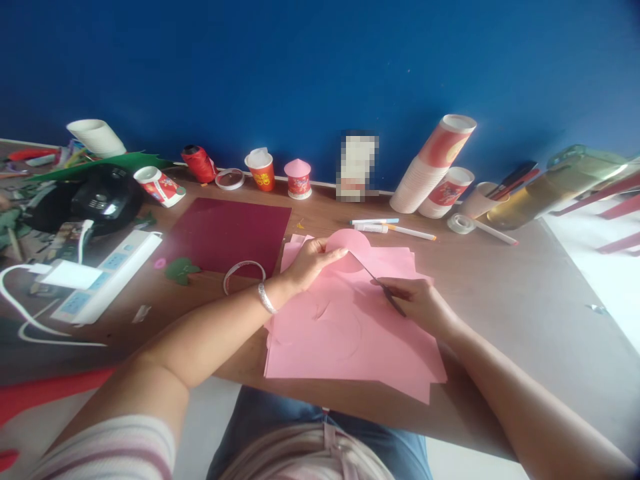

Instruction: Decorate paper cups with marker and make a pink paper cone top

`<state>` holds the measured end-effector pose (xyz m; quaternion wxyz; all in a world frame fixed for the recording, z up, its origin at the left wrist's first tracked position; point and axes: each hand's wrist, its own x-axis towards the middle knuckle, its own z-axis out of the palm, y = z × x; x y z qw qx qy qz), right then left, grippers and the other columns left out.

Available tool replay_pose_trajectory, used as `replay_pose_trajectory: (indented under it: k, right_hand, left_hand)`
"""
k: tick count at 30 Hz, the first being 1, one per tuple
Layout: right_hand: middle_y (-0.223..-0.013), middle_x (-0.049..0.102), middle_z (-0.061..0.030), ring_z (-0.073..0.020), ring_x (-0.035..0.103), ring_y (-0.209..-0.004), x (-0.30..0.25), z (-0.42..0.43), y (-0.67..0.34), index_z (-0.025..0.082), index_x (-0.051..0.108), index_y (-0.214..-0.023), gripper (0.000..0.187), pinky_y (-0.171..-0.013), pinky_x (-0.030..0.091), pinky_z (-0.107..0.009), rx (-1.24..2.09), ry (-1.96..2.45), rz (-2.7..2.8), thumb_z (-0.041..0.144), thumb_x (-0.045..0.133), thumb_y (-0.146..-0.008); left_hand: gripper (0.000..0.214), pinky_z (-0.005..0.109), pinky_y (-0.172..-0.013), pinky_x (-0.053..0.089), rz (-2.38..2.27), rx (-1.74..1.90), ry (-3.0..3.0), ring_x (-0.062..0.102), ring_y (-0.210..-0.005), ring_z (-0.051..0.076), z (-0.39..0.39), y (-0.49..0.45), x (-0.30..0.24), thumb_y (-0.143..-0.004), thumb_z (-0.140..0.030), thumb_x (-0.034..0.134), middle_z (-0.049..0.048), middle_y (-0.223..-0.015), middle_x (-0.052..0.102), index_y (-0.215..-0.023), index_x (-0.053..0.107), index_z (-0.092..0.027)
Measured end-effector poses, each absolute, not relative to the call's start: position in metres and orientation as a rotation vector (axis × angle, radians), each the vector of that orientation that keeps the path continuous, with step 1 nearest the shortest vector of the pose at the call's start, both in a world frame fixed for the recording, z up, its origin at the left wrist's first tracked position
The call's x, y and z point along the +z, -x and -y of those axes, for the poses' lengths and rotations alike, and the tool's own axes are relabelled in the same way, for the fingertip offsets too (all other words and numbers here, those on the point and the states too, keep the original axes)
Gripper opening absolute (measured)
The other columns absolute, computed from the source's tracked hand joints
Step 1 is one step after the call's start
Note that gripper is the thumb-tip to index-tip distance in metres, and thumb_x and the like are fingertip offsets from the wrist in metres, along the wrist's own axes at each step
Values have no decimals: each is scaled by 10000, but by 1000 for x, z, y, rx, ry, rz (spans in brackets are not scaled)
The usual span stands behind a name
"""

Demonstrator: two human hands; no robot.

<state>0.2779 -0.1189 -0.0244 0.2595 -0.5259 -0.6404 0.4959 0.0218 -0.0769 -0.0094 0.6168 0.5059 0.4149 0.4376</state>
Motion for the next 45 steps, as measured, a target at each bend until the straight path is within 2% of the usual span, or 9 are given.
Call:
replay_pose_trajectory:
  k: [11,14,17,20,24,28,36,42,45]
  right_hand:
    - [-1018,815,-26,-229,766,-853,-18,118,-278,226,809,-1100,377,-699,601,-279,1063,1475,1939,266,596,-792]
    - [-994,818,-8,-209,755,-798,-19,117,-280,262,801,-1088,364,-669,574,-269,843,1518,2057,228,591,-792]
    - [-881,812,14,-190,729,-705,-20,115,-283,298,765,-1088,337,-630,525,-270,532,1586,2205,217,578,-820]
    - [-797,790,11,-202,699,-630,-20,114,-287,276,699,-1122,290,-543,438,-273,250,1702,2296,257,578,-859]
    - [-830,779,-6,-203,684,-627,-16,112,-293,261,650,-1084,205,-501,354,-261,60,1761,2358,291,578,-894]
    - [-962,779,-28,-203,713,-772,-8,110,-301,258,646,-1111,220,-551,408,-256,73,1695,2422,246,593,-898]
    - [-1250,729,-55,-245,725,-1031,14,112,-307,283,662,-1275,415,-760,555,-319,222,1672,2559,204,618,-871]
    - [-1064,782,-35,-232,746,-856,22,114,-310,293,682,-1199,345,-670,524,-298,243,1735,2563,190,626,-875]
    - [-1080,770,-35,-230,730,-929,20,115,-308,294,724,-1117,285,-711,527,-296,174,1691,2607,166,618,-885]
  left_hand:
    - [312,245,-611,413,-951,1012,-1164,577,-672,128,76,-21,-14,-800,-459,766,14,-744,674,-826,737,-149]
    - [328,257,-647,445,-954,1034,-1153,615,-729,155,75,-20,-18,-803,-468,760,38,-795,698,-884,753,-150]
    - [367,266,-714,478,-918,1062,-1090,649,-839,186,74,-20,-19,-803,-457,761,69,-911,726,-1008,754,-152]
    - [363,247,-652,453,-952,1070,-1058,632,-782,169,75,-20,-18,-796,-459,764,54,-860,714,-997,748,-157]
    - [359,251,-607,441,-960,1043,-1038,644,-768,185,77,-21,-15,-792,-488,748,48,-842,712,-965,743,-173]
    - [345,268,-606,454,-997,1070,-1048,644,-765,193,78,-22,-11,-793,-491,745,53,-849,708,-936,721,-178]
    - [358,274,-719,470,-1094,1087,-1198,615,-795,162,82,-22,12,-757,-432,790,29,-880,689,-944,666,-153]
    - [374,254,-598,382,-1193,939,-1335,495,-638,118,92,-17,23,-749,-479,778,-26,-678,554,-720,572,-168]
    - [446,250,-562,318,-1268,935,-1406,406,-594,100,95,-16,20,-740,-481,781,-51,-607,446,-607,484,-177]
